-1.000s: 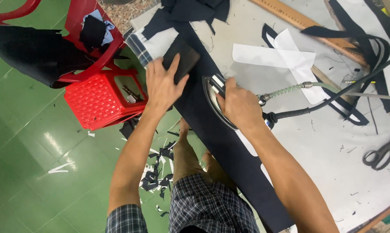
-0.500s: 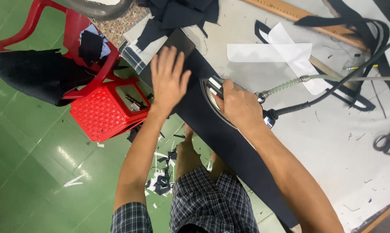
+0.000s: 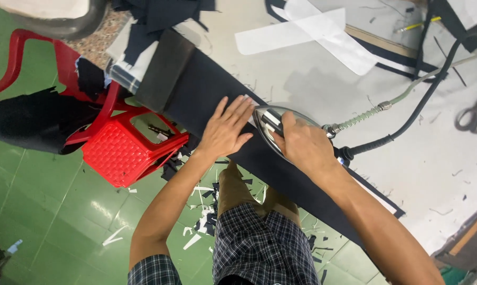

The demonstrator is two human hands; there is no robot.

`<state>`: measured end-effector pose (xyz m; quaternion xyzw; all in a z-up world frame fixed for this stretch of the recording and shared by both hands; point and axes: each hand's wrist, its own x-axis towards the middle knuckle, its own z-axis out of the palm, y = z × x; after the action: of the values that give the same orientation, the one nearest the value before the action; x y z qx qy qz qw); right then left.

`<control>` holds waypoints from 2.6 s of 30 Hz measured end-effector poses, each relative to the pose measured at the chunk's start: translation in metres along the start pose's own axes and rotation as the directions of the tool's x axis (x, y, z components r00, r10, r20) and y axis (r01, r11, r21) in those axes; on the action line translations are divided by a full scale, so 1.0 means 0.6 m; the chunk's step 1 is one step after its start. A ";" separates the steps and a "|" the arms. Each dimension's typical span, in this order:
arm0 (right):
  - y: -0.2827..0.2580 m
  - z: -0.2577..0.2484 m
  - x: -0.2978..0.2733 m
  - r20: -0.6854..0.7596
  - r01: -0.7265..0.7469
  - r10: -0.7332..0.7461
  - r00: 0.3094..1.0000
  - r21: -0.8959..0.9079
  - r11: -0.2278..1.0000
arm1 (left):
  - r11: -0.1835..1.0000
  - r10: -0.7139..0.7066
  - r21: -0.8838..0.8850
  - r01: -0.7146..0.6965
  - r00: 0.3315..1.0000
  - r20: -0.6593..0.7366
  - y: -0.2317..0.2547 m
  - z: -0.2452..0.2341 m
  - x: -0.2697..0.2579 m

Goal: The person irons a long piece of black fabric on a white work table using a steam iron. They smooth the fabric with their hands and use a small black block to press down on the material while ironing. The person also handles a thin black strip of material near the end of the clip.

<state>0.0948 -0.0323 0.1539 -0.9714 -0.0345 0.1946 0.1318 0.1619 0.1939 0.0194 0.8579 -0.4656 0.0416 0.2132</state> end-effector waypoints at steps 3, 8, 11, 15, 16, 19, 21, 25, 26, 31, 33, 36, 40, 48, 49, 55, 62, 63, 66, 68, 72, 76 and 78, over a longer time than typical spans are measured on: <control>0.016 -0.004 -0.033 0.015 -0.006 0.006 1.000 -0.026 1.000 | 0.998 0.007 0.062 -0.010 0.998 0.063 -0.011 0.009 -0.007; 0.041 -0.002 -0.077 0.050 -0.038 0.038 0.998 -0.003 0.999 | 0.997 0.005 0.081 -0.013 0.995 0.099 -0.015 0.011 -0.007; 0.047 0.004 -0.083 0.052 -0.042 0.041 0.998 0.008 0.999 | 0.996 0.003 0.093 -0.011 0.997 0.083 -0.017 0.016 -0.006; 0.051 0.017 -0.085 0.019 -0.045 0.045 0.999 -0.002 0.999 | 0.970 -0.020 0.241 0.038 0.997 -0.078 -0.057 -0.015 0.003; 0.047 0.005 -0.085 0.019 -0.050 0.050 0.999 -0.001 0.999 | 0.971 -0.016 0.238 0.034 0.997 -0.076 -0.090 -0.032 0.001; 0.037 -0.019 -0.086 0.055 -0.082 0.078 0.995 0.094 0.992 | 0.749 -0.213 0.532 0.394 0.905 -0.369 -0.175 -0.070 -0.018; 0.040 -0.020 -0.080 0.062 -0.065 0.057 0.996 0.138 0.988 | 0.610 -0.571 0.475 0.634 0.768 -0.291 -0.216 -0.077 -0.038; 0.040 -0.004 -0.090 0.074 -0.047 0.036 0.997 0.153 0.987 | 0.692 -0.489 0.451 0.564 0.825 -0.282 -0.188 -0.099 -0.036; 0.043 0.009 -0.088 0.028 -0.038 0.037 0.999 0.061 0.997 | 0.783 -0.369 0.421 0.458 0.887 -0.279 -0.176 -0.103 -0.033; 0.045 0.023 -0.088 -0.082 -0.024 0.019 0.996 -0.066 0.998 | 0.989 -0.047 0.145 0.042 0.998 0.030 -0.091 -0.103 0.010; 0.046 0.023 -0.087 -0.074 -0.018 0.013 0.997 -0.068 0.998 | 1.000 -0.017 0.011 0.015 0.974 0.225 -0.068 -0.093 0.029; 0.044 0.021 -0.085 -0.068 -0.012 0.006 0.998 -0.087 0.996 | 0.999 -0.024 -0.021 0.034 0.928 0.371 -0.061 -0.104 0.060; 0.044 0.019 -0.076 -0.068 0.008 -0.016 0.998 -0.120 0.993 | 0.996 -0.086 0.040 0.076 0.864 0.496 -0.047 -0.125 0.096; 0.041 -0.006 -0.083 0.010 -0.014 0.014 1.000 0.033 0.999 | 0.916 -0.332 0.072 0.394 0.647 0.687 0.038 -0.214 0.176; 0.049 0.004 -0.085 0.010 -0.009 0.009 1.000 0.037 0.999 | 0.915 -0.336 0.077 0.396 0.644 0.688 0.020 -0.184 0.158; 0.067 0.024 -0.103 0.114 -0.096 0.091 0.989 0.044 0.994 | 0.957 -0.289 0.185 0.222 0.702 0.651 -0.026 -0.111 0.114; 0.066 0.021 -0.104 0.113 -0.120 0.114 0.987 0.050 0.991 | 0.962 -0.265 0.118 0.247 0.729 0.631 -0.034 -0.129 0.120; 0.066 0.022 -0.105 0.112 -0.123 0.117 0.987 0.045 0.991 | 0.961 -0.263 0.101 0.258 0.737 0.622 -0.037 -0.133 0.122; 0.060 0.010 -0.104 0.139 -0.141 0.131 0.982 0.066 0.988 | 0.952 -0.300 0.135 0.275 0.755 0.582 -0.075 -0.147 0.125; 0.059 0.003 -0.104 0.127 -0.138 0.128 0.984 0.071 0.988 | 0.949 -0.310 0.140 0.284 0.742 0.595 -0.089 -0.153 0.129; 0.085 0.072 -0.109 0.089 -0.140 0.136 0.987 0.045 0.989 | 0.976 -0.218 0.117 0.185 0.804 0.553 -0.117 -0.156 0.125; 0.081 0.064 -0.108 0.079 -0.141 0.139 0.987 0.027 0.990 | 0.972 -0.235 0.131 0.195 0.794 0.560 -0.133 -0.168 0.133; 0.082 0.065 -0.109 0.079 -0.141 0.139 0.987 0.030 0.989 | 0.963 -0.262 0.099 0.250 0.787 0.559 -0.140 -0.169 0.133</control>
<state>0.0202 -0.0778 0.1304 -0.9607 0.0323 0.2412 0.1338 0.2886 0.2125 0.1054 0.8885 -0.3866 -0.2398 0.0603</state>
